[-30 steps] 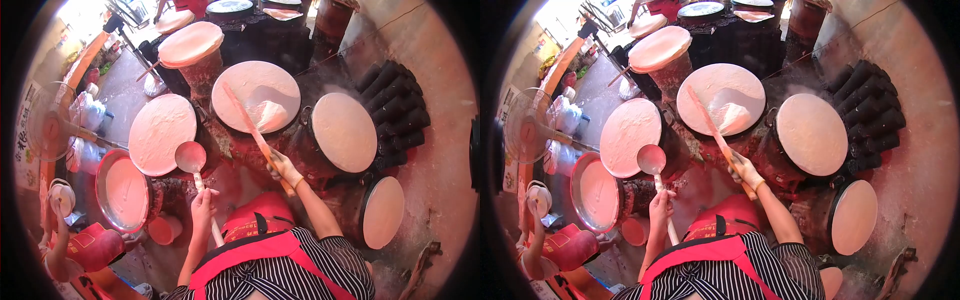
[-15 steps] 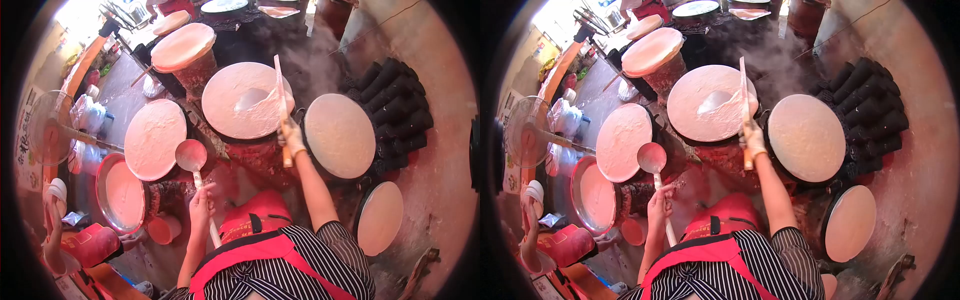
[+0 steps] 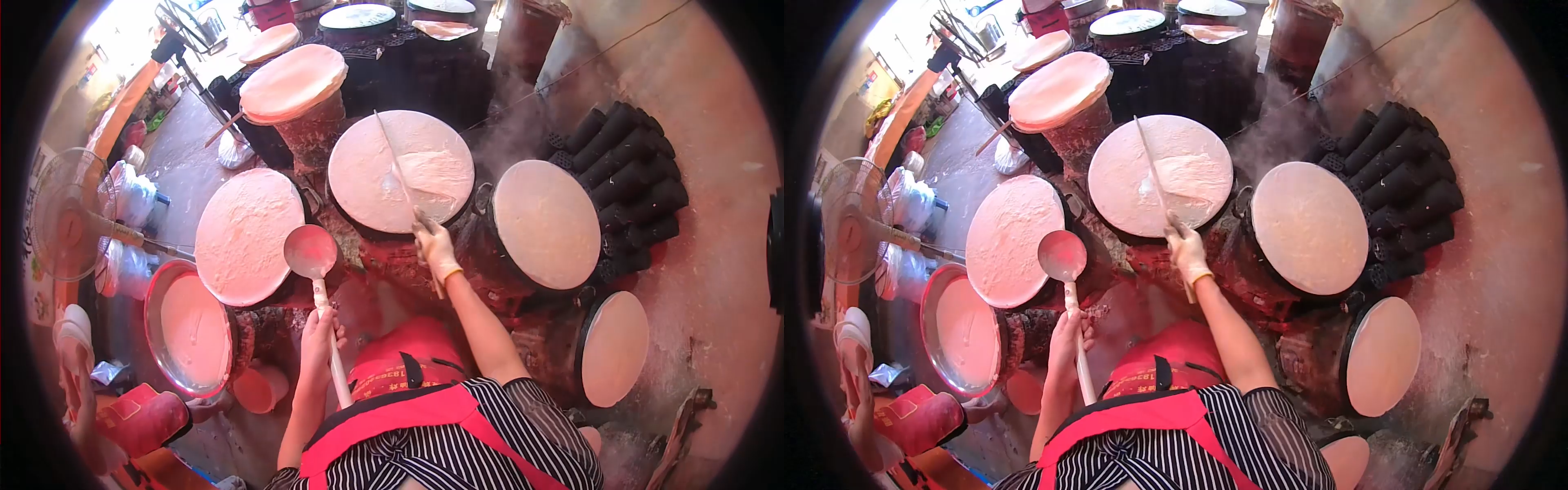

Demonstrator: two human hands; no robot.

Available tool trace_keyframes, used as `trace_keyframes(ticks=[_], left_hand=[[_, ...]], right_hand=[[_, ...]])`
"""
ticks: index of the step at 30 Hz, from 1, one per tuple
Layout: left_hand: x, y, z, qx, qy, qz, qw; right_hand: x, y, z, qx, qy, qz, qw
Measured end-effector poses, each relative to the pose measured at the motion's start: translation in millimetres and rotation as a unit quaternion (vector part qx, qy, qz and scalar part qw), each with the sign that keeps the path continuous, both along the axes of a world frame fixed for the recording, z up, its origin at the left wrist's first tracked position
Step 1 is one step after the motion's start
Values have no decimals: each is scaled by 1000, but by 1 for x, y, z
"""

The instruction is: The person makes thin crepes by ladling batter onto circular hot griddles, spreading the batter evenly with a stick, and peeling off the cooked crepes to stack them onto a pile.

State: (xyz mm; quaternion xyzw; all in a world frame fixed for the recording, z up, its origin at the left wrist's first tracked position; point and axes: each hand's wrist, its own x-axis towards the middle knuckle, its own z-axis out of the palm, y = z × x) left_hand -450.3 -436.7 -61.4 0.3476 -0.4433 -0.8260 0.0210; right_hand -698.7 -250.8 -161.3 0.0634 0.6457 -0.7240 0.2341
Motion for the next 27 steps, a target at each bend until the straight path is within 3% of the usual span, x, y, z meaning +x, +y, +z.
trace_keyframes(ticks=[2, 3, 4, 6, 7, 10, 11, 12, 14, 16, 18, 19, 20, 22, 23, 24, 26, 27], left_hand=[[3, -5, -2, -5, -5, -7, 1000], [3, -8, -2, -10, -9, -11, 1000], [4, -9, -2, -7, -7, -7, 1000], [8, -11, 2, 3, -22, -16, 1000], [9, -14, 1, 3, -23, -15, 1000], [15, -18, -2, 69, -3, -24, 997], [17, -18, -2, 63, -12, -23, 998], [20, -20, -2, 58, -21, -21, 998], [25, -24, -4, 62, -27, -15, 998], [29, -27, -9, 67, -35, -11, 997], [30, -29, -15, 82, -39, -26, 996], [30, -28, -13, 75, -46, -29, 996], [29, -28, -13, 74, -46, -28, 996], [24, -28, -16, 86, -52, -56, 993], [19, -27, -14, 80, -56, -68, 993], [13, -27, -15, 78, -56, -68, 993], [-2, -32, -23, 70, -47, -109, 991], [-13, -36, -32, 41, -53, -122, 990]], right_hand=[[-9, 31, -72, 109, 201, -80, 970], [-21, 41, -112, 249, 531, -211, 782], [4, 35, -103, 65, 176, -280, 942], [35, 20, -58, 79, 258, -160, 949], [32, 7, -59, 139, 271, -109, 946], [8, 0, -16, 56, 65, -31, 996], [-23, 15, -50, 114, 101, -24, 988], [-26, 25, -37, 167, 138, -71, 974], [-34, 38, -62, 133, 260, -177, 940], [14, 28, -11, 207, 230, -50, 950], [44, 23, -13, 260, 238, 30, 935], [41, 25, -37, 159, 253, 42, 953], [36, 30, -27, 135, 274, 52, 951], [-1, 47, -43, 204, 257, -8, 945], [-9, 47, -29, 166, 239, -63, 955], [-26, 56, -50, 148, 183, -77, 969], [-2, 67, -29, 134, 230, 52, 963], [18, 71, -39, 50, 129, 55, 989]])
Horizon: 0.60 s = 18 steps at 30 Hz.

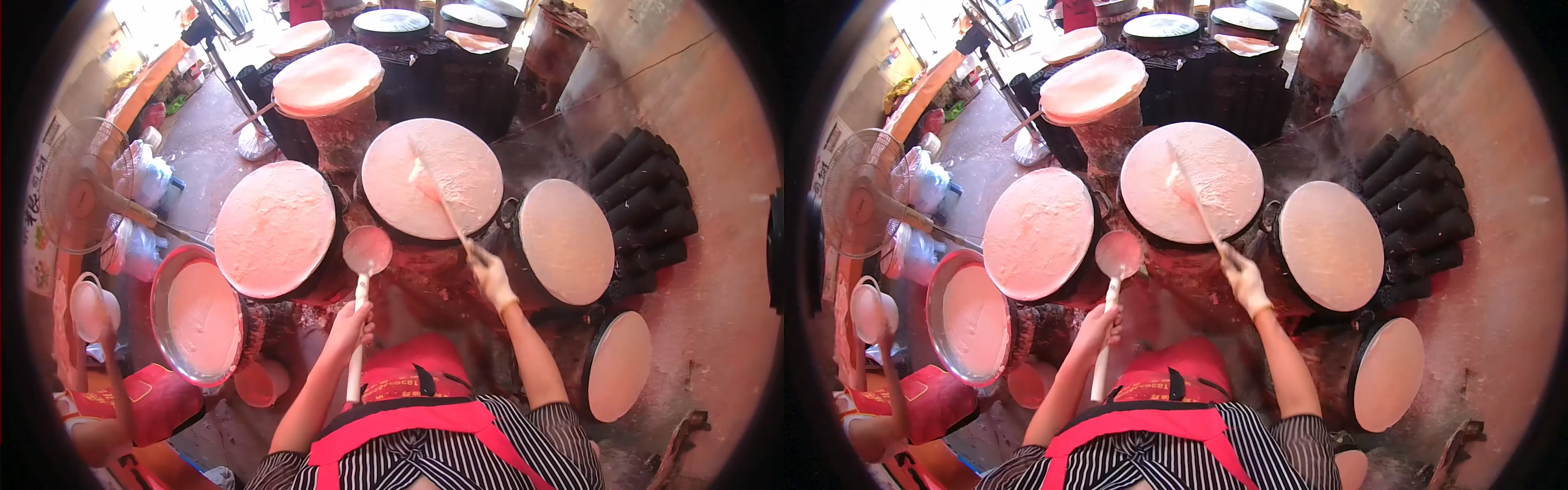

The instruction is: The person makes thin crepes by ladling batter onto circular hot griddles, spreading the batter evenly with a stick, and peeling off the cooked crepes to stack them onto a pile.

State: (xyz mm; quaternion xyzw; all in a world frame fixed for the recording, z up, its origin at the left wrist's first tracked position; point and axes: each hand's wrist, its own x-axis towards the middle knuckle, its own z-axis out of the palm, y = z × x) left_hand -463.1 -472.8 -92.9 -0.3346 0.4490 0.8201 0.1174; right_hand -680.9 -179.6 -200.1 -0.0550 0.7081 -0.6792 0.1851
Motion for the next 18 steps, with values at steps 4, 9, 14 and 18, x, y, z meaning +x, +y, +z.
trace_keyframes(ticks=[4, 9, 14, 18], left_hand=[[-70, -23, -14, -138, 40, -43, 989], [-183, -30, -98, -247, 71, -51, 965], [-218, 18, -107, -106, -11, 13, 994], [-188, -24, 6, 479, -26, 1, 877]], right_hand=[[94, 30, 28, 23, 23, -6, 999], [114, 6, -26, 52, 134, -183, 973], [128, -60, 15, -103, -232, -90, 963], [89, -33, 57, -44, -218, -54, 973]])
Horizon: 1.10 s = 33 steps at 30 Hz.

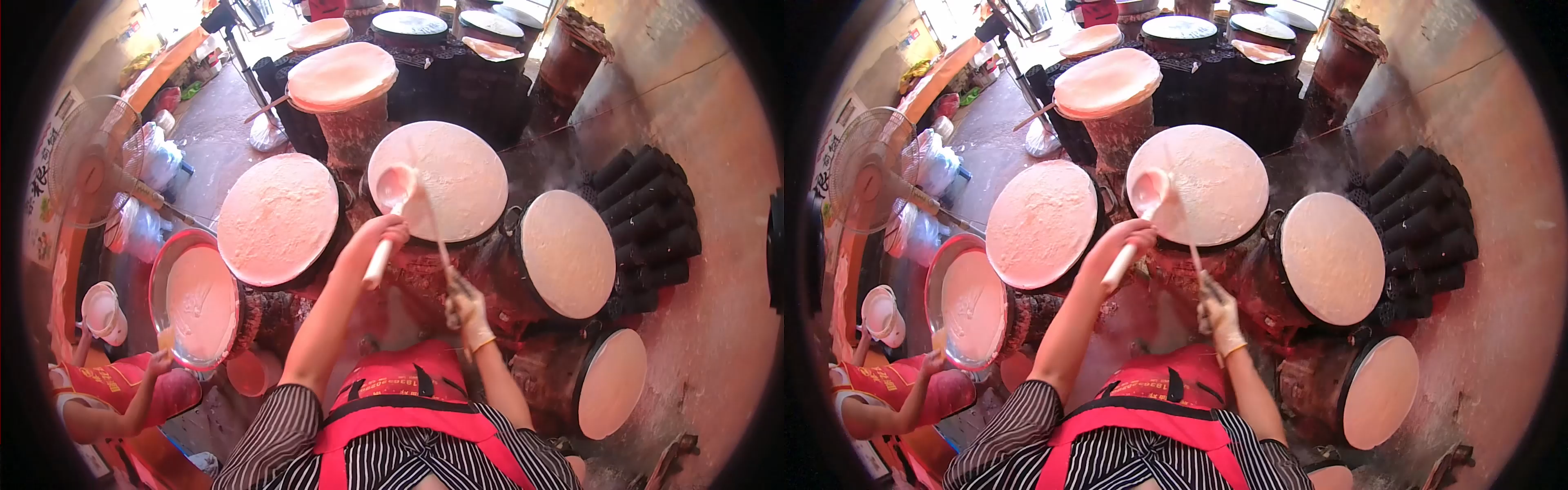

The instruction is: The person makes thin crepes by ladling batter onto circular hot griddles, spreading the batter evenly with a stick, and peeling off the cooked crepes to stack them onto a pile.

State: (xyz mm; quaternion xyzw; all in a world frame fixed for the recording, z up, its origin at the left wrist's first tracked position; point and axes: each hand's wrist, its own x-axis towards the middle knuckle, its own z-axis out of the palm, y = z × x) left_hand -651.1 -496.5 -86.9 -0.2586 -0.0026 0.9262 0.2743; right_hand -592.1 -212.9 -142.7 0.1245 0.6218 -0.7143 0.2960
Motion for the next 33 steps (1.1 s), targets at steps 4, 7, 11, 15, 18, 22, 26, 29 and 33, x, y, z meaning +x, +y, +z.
trace_keyframes(ticks=[4, 7, 11, 15, 18, 22, 26, 29, 33], left_hand=[[43, 11, 63, -284, 96, 35, 953], [39, 9, 64, -268, 70, -13, 961], [81, 15, 52, -185, -10, 43, 982], [173, 21, 33, -339, -53, 94, 935], [249, 30, 20, -306, -136, 178, 925], [337, 45, 2, -244, -231, 314, 888], [402, 41, -3, -220, -277, 451, 820], [444, 15, -11, -201, -252, 529, 785], [487, -43, -18, -183, -234, 575, 762]], right_hand=[[-58, 36, -1, 29, 71, -95, 992], [-26, 29, -17, 224, 318, 30, 921], [-6, 43, -28, 180, 328, 123, 919], [-83, 90, -60, 225, 313, -48, 921], [-33, 76, -35, 227, 359, 88, 901], [2, 24, -26, 177, 401, 274, 856], [-6, -120, -8, 171, 462, 424, 760], [22, -238, 9, 179, 649, 470, 572], [68, -371, 10, 239, 671, 528, 461]])
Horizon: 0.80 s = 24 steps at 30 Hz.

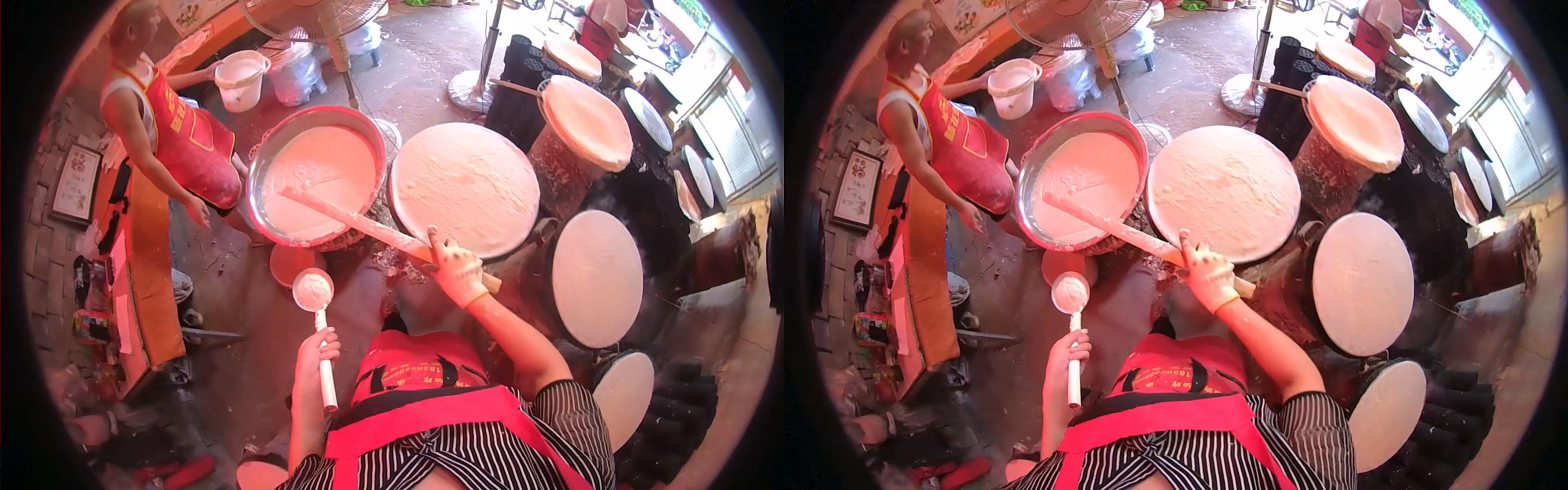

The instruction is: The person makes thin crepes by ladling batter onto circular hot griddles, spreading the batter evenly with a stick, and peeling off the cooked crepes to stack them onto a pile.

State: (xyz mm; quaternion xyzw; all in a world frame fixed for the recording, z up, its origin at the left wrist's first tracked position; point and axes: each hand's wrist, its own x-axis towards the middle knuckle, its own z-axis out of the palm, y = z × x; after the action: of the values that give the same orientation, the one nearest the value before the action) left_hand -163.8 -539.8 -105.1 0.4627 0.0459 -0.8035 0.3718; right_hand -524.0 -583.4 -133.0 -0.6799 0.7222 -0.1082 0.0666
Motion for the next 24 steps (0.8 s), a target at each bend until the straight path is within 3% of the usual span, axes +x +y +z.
trace_keyframes(ticks=[3, 7, 9, 12, 14, 15, 16, 17, 19, 20, 21, 24], left_hand=[[19, -49, 7, -25, -56, 21, 998], [41, -117, 1, -27, -47, 8, 998], [44, -143, 3, -27, -65, 0, 998], [39, -184, -6, -39, -38, -23, 998], [24, -208, 1, -47, -35, -37, 998], [18, -216, 8, -41, -25, -42, 998], [8, -224, 10, -38, -13, -43, 998], [-3, -231, 14, -26, -1, -36, 999], [-23, -239, 16, -25, 18, -32, 999], [-35, -241, 17, -22, 35, -26, 999], [-46, -241, 20, -25, 37, -26, 999], [-78, -239, 24, -5, 77, -5, 997]], right_hand=[[-2, -38, -4, 15, 16, 2, 1000], [-21, -59, 0, 32, 29, -20, 999], [-36, -65, 16, -30, 34, 10, 999], [-78, -116, 69, 77, 91, -58, 991], [-117, -157, 132, 70, 49, -105, 991], [-158, -171, 145, -5, 20, -89, 996], [-190, -183, 168, -63, -47, -68, 995], [-226, -194, 184, -48, -172, -152, 972], [-275, -201, 259, -51, -197, -251, 946], [-325, -201, 264, -159, -174, -200, 951], [-359, -201, 279, -168, -184, -321, 914], [-445, -167, 302, -244, -345, -346, 838]])
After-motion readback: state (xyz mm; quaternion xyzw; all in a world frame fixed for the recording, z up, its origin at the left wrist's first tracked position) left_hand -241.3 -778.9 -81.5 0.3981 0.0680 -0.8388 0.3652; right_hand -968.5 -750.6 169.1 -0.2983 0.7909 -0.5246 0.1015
